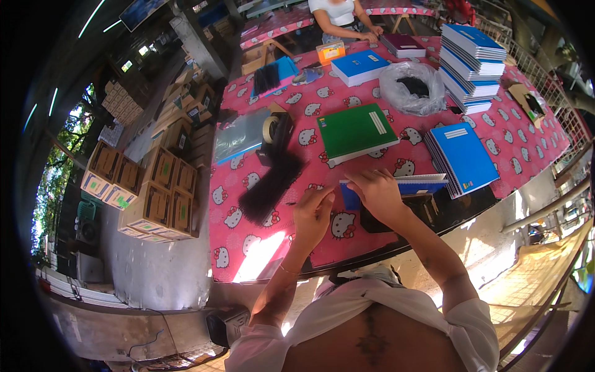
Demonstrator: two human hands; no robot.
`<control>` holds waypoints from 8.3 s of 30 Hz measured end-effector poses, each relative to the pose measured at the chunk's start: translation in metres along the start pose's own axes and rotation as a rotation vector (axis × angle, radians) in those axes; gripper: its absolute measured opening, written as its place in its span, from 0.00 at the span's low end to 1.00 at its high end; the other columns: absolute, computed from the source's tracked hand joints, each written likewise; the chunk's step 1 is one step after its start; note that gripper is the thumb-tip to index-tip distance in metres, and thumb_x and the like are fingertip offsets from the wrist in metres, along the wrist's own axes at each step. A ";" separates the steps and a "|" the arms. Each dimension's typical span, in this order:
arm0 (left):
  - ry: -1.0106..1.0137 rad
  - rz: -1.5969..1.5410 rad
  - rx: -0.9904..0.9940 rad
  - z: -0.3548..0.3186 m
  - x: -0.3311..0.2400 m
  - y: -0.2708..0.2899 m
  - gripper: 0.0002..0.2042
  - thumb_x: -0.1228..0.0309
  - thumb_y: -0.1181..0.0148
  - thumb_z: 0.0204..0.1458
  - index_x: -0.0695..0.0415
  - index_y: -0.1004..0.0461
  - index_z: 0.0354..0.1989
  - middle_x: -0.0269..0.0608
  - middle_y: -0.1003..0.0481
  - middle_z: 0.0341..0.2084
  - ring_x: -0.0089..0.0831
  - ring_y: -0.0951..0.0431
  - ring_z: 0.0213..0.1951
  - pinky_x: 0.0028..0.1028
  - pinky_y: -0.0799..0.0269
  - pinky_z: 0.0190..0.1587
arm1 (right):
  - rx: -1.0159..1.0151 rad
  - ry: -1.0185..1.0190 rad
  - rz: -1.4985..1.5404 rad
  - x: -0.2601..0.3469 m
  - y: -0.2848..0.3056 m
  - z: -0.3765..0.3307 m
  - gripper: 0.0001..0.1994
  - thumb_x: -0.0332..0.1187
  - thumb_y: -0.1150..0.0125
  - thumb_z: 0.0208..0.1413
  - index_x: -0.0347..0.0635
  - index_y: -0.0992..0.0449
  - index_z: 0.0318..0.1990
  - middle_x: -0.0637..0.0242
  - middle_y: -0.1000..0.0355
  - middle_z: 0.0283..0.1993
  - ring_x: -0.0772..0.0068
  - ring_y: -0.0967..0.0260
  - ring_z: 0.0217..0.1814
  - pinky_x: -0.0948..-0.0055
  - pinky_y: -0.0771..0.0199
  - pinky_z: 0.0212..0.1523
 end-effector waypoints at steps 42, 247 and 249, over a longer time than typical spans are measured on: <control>-0.226 0.380 0.575 0.068 0.003 -0.026 0.21 0.56 0.39 0.57 0.55 0.25 0.54 0.46 0.25 0.44 0.43 0.20 0.41 0.43 0.27 0.41 | 0.294 -0.109 0.071 -0.051 0.018 -0.007 0.09 0.34 0.37 0.56 0.51 0.19 0.44 0.61 0.20 0.34 0.54 0.21 0.35 0.55 0.23 0.35; -0.119 0.499 0.173 -0.035 0.089 -0.024 0.17 0.75 0.40 0.53 0.58 0.24 0.52 0.56 0.26 0.45 0.55 0.26 0.48 0.46 0.27 0.48 | -0.252 -0.652 0.029 -0.184 0.256 -0.062 0.13 0.26 0.42 0.51 0.38 0.22 0.45 0.55 0.22 0.37 0.49 0.25 0.39 0.60 0.26 0.45; -0.059 0.358 0.116 -0.001 0.084 -0.034 0.17 0.77 0.40 0.52 0.61 0.25 0.52 0.57 0.27 0.49 0.56 0.26 0.52 0.46 0.28 0.53 | -0.127 -0.573 -0.337 -0.187 0.294 -0.027 0.13 0.26 0.42 0.48 0.41 0.21 0.43 0.59 0.24 0.35 0.55 0.27 0.47 0.56 0.32 0.53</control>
Point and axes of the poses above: each hand's wrist, its own z-axis towards the middle knuckle, its own y-axis out of the back of the hand, x = y × z, the point moved 4 cm from there along z, towards the middle knuckle
